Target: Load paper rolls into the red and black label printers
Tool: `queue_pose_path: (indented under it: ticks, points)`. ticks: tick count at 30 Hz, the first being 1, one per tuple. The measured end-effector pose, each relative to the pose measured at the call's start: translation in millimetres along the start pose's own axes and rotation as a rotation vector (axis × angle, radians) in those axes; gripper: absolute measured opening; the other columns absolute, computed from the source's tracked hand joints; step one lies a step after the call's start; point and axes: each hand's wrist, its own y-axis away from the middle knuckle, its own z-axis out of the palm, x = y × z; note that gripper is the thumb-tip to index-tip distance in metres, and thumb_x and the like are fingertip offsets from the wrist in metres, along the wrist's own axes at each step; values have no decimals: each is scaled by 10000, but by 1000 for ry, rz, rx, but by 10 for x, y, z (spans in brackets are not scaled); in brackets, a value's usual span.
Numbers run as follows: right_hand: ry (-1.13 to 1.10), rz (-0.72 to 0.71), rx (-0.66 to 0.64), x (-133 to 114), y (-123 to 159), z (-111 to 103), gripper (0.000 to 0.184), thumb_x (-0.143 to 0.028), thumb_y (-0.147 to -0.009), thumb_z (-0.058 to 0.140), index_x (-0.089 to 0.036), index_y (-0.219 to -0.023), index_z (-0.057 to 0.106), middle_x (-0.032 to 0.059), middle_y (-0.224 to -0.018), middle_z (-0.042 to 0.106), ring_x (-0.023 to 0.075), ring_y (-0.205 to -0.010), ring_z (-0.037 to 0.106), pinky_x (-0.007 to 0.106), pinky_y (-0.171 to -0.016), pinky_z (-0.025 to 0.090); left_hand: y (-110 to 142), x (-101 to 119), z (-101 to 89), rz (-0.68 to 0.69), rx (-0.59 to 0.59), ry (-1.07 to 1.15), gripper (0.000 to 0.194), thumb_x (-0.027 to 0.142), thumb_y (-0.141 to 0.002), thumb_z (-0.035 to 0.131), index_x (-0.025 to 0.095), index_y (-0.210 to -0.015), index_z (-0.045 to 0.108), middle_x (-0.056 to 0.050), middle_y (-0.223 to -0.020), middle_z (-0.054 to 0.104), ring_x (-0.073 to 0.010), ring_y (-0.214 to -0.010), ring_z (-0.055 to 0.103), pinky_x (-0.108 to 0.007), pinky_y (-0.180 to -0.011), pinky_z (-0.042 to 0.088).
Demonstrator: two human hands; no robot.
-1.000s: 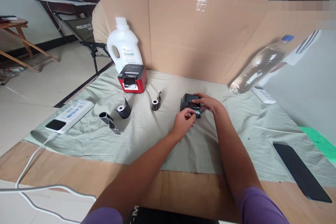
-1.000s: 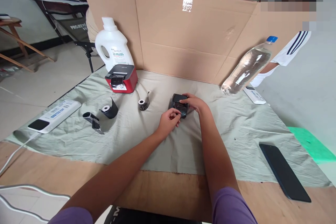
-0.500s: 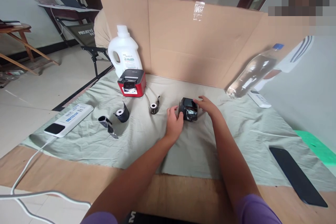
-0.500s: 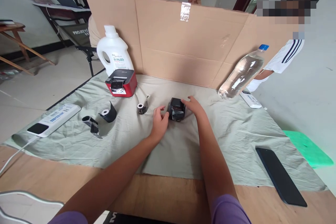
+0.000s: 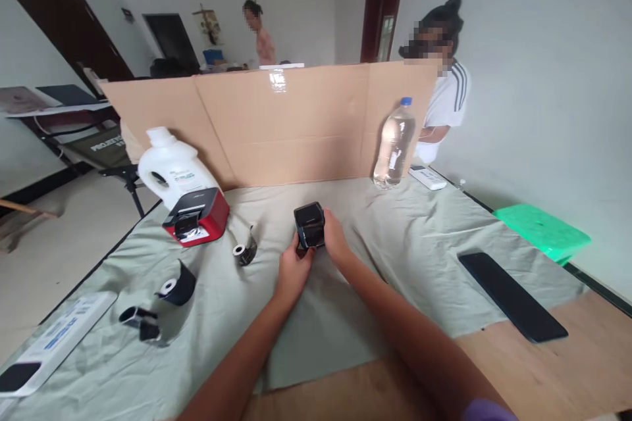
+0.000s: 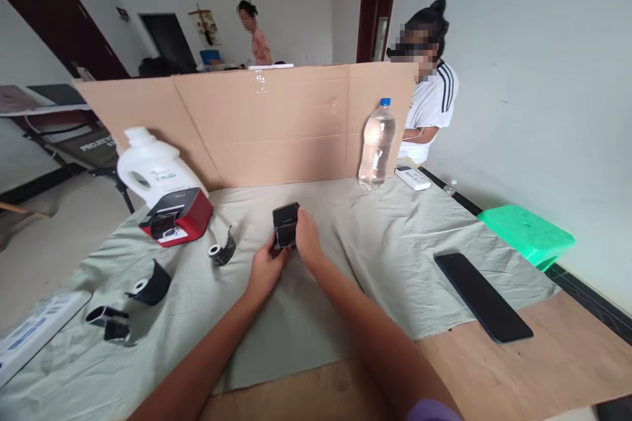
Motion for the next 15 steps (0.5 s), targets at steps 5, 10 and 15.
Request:
queue_pose_path:
  ticks: [5, 10, 15]
  points:
    - [-46, -43, 114, -332, -484, -697, 666, -765, -874, 338, -199, -810, 681, 43, -753, 697, 198, -763, 639, 306, -723, 498, -394, 401, 653, 103, -35, -18, 579, 377, -839, 667, 154, -1366, 581, -50, -805, 737, -204, -705, 667, -264, -664, 469]
    - [-267, 31, 325, -358, -842, -1775, 729, -794, -864, 321, -192, -977, 717, 67, -872, 749, 239, -945, 690, 342, -810, 546, -685, 791, 1739, 190, -130, -79, 418, 318, -845, 661, 172, -1237, 655, -40, -742, 723, -200, -679, 660, -280, -692, 465]
    - [-267, 71, 477, -225, -906, -2497, 818, -789, -891, 226, -168, -1065, 730, 103, -1103, 750, 250, -1184, 631, 388, -1038, 473, -725, 840, 2520, 196, -217, -14, 291, 272, -856, 643, 161, -1123, 677, -91, -883, 743, -225, -791, 681, -308, -746, 487]
